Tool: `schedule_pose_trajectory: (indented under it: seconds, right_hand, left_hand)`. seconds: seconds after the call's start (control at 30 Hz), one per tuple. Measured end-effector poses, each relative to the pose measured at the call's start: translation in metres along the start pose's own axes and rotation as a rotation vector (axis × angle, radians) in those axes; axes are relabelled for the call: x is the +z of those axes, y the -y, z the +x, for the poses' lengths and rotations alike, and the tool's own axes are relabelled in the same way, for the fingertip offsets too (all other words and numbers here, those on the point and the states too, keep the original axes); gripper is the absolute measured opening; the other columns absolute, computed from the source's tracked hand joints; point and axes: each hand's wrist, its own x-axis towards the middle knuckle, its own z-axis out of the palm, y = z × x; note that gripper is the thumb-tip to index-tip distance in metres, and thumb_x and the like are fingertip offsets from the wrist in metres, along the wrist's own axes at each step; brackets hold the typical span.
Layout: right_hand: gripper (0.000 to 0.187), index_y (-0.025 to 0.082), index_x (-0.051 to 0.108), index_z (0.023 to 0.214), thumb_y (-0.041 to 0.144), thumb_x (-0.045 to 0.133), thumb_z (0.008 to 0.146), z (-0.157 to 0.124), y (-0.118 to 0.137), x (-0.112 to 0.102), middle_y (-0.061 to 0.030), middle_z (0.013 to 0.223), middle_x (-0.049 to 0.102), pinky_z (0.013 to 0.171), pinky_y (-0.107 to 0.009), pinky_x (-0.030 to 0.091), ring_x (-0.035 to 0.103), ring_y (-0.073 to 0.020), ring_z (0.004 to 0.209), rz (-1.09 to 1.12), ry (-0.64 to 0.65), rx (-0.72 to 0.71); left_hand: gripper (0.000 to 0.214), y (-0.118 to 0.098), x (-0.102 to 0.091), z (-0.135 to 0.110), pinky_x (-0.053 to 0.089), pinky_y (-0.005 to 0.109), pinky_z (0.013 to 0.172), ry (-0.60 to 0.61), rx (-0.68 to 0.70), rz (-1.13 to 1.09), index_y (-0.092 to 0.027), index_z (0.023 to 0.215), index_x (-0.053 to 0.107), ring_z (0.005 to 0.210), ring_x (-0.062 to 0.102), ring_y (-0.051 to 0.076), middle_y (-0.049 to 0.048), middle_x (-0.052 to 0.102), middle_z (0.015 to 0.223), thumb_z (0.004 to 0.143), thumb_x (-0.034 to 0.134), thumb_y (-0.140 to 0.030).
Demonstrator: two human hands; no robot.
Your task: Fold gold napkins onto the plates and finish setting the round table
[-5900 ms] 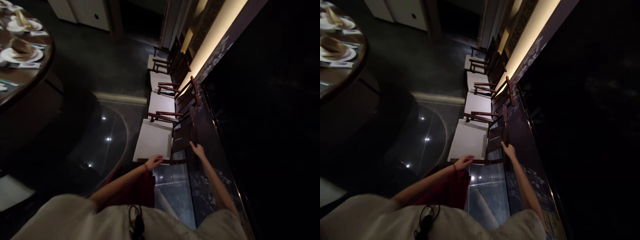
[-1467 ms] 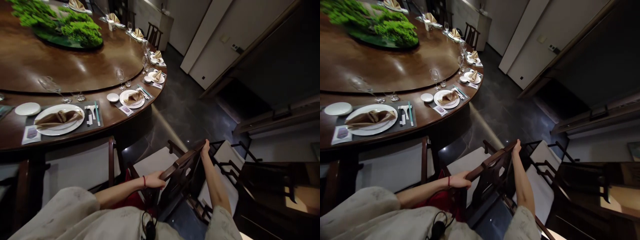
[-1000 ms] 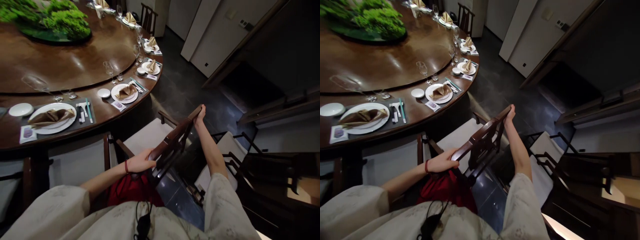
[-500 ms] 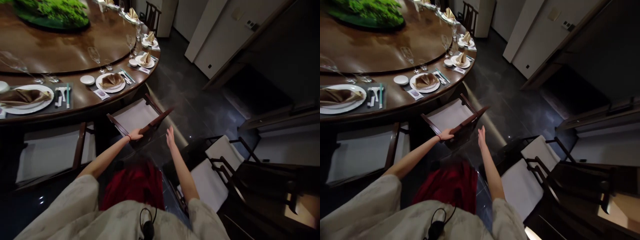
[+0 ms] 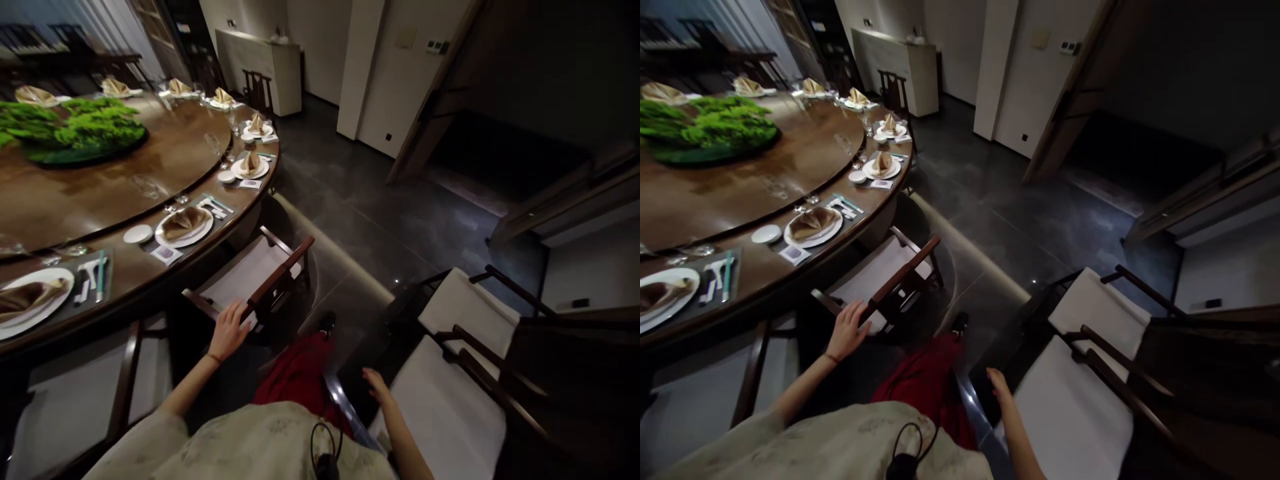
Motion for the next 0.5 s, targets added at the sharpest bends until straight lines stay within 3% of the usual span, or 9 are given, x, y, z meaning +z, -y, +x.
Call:
schedule_pose_trajectory:
  seconds: [0.13, 0.2, 0.27, 0.33, 0.4, 0.47, 0.5]
  right_hand:
    - [0.022, 0.021, 0.065, 0.073, 0.038, 0.054, 0.066, 0.127, 0.126, -0.052, -0.0161, 0.099, 0.073, 0.084, -0.044, 0.053, 0.066, -0.0344, 0.109, 0.055, -0.109, -0.077]
    - [0.020, 0.019, 0.065, 0.077, 0.034, 0.053, 0.071, 0.182, 0.179, -0.075, -0.0127, 0.100, 0.073, 0.093, -0.037, 0.051, 0.064, -0.0290, 0.112, 0.087, -0.152, -0.117]
    - [0.019, 0.017, 0.066, 0.080, 0.029, 0.053, 0.075, 0.226, 0.217, -0.101, -0.0092, 0.095, 0.073, 0.097, -0.032, 0.050, 0.065, -0.0236, 0.106, 0.128, -0.173, -0.115]
    - [0.014, 0.016, 0.066, 0.078, 0.023, 0.055, 0.074, 0.257, 0.238, -0.128, -0.0065, 0.088, 0.072, 0.097, -0.030, 0.048, 0.064, -0.0203, 0.098, 0.181, -0.192, -0.074]
    - [0.008, 0.016, 0.066, 0.073, 0.018, 0.058, 0.073, 0.275, 0.244, -0.158, -0.0046, 0.083, 0.071, 0.098, -0.030, 0.047, 0.063, -0.0186, 0.094, 0.252, -0.230, -0.011]
    - [0.004, 0.018, 0.063, 0.069, 0.017, 0.061, 0.073, 0.280, 0.234, -0.188, -0.0037, 0.081, 0.070, 0.099, -0.029, 0.045, 0.062, -0.0178, 0.093, 0.339, -0.305, 0.068]
    - [0.006, 0.019, 0.062, 0.068, 0.017, 0.062, 0.073, 0.278, 0.225, -0.203, -0.0038, 0.080, 0.070, 0.099, -0.029, 0.045, 0.062, -0.0179, 0.093, 0.396, -0.367, 0.115]
  left_hand:
    - [0.042, -0.059, 0.062, 0.008, 0.029, 0.054, 0.122, 0.013, 0.061, -0.017, -0.029, 0.128, 0.066, 0.143, 0.043, 0.032, 0.0098, 0.054, 0.147, 0.088, 0.056, -0.020]
    - [0.044, -0.087, 0.105, 0.030, 0.030, 0.052, 0.122, 0.091, 0.030, -0.038, -0.029, 0.128, 0.067, 0.146, 0.039, 0.031, 0.0096, 0.051, 0.150, 0.087, 0.054, -0.018]
    - [0.049, -0.112, 0.150, 0.070, 0.034, 0.051, 0.120, 0.245, -0.052, -0.005, -0.025, 0.132, 0.064, 0.152, 0.030, 0.032, 0.0117, 0.042, 0.158, 0.085, 0.051, -0.017]
    - [0.049, -0.136, 0.193, 0.129, 0.039, 0.052, 0.115, 0.512, -0.145, 0.092, -0.018, 0.130, 0.065, 0.154, 0.023, 0.034, 0.0163, 0.036, 0.161, 0.083, 0.052, -0.017]
    - [0.044, -0.165, 0.233, 0.209, 0.045, 0.054, 0.107, 0.836, -0.193, 0.215, -0.014, 0.122, 0.068, 0.152, 0.027, 0.040, 0.0214, 0.039, 0.158, 0.081, 0.056, -0.022]
    - [0.040, -0.202, 0.272, 0.306, 0.049, 0.054, 0.100, 1.084, -0.110, 0.258, -0.015, 0.113, 0.070, 0.144, 0.040, 0.043, 0.0228, 0.052, 0.147, 0.076, 0.061, -0.029]
    - [0.038, -0.224, 0.294, 0.359, 0.050, 0.053, 0.098, 1.146, 0.008, 0.218, -0.017, 0.109, 0.071, 0.139, 0.047, 0.042, 0.0210, 0.059, 0.139, 0.074, 0.062, -0.031]
